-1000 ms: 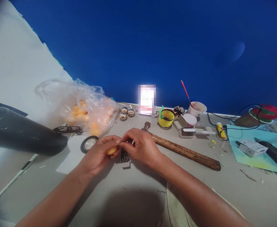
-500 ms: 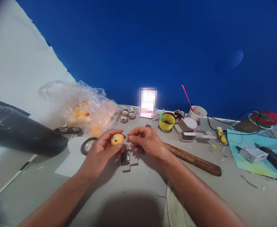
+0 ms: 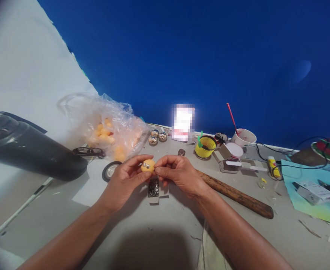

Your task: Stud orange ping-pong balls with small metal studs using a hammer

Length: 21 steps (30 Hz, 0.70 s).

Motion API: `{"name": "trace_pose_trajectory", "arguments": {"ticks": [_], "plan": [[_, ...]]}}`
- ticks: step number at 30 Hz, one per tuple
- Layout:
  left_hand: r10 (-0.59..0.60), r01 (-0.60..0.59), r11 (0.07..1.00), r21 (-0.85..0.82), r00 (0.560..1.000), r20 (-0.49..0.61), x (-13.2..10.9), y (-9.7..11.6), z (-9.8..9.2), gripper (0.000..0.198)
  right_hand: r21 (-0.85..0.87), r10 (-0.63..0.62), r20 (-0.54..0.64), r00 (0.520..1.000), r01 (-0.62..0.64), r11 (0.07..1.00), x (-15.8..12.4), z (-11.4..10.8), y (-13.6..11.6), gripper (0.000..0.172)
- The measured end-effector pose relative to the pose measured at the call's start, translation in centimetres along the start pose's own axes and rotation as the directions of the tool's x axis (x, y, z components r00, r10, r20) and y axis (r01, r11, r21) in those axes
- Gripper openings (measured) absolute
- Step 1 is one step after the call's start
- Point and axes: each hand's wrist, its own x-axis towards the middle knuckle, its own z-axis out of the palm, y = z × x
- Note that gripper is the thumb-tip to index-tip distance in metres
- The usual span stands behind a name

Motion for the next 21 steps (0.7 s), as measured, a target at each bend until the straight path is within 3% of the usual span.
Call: {"name": "trace_pose_trajectory", "arguments": {"ticks": [21], "plan": [[0.025, -0.024, 0.998, 0.052, 1.0, -0.019, -0.23, -0.11, 0.17, 0.045, -0.056, 0.047, -0.089, 0.995, -0.052, 0.997, 0.11, 0.23, 0.31, 0.035]]}}
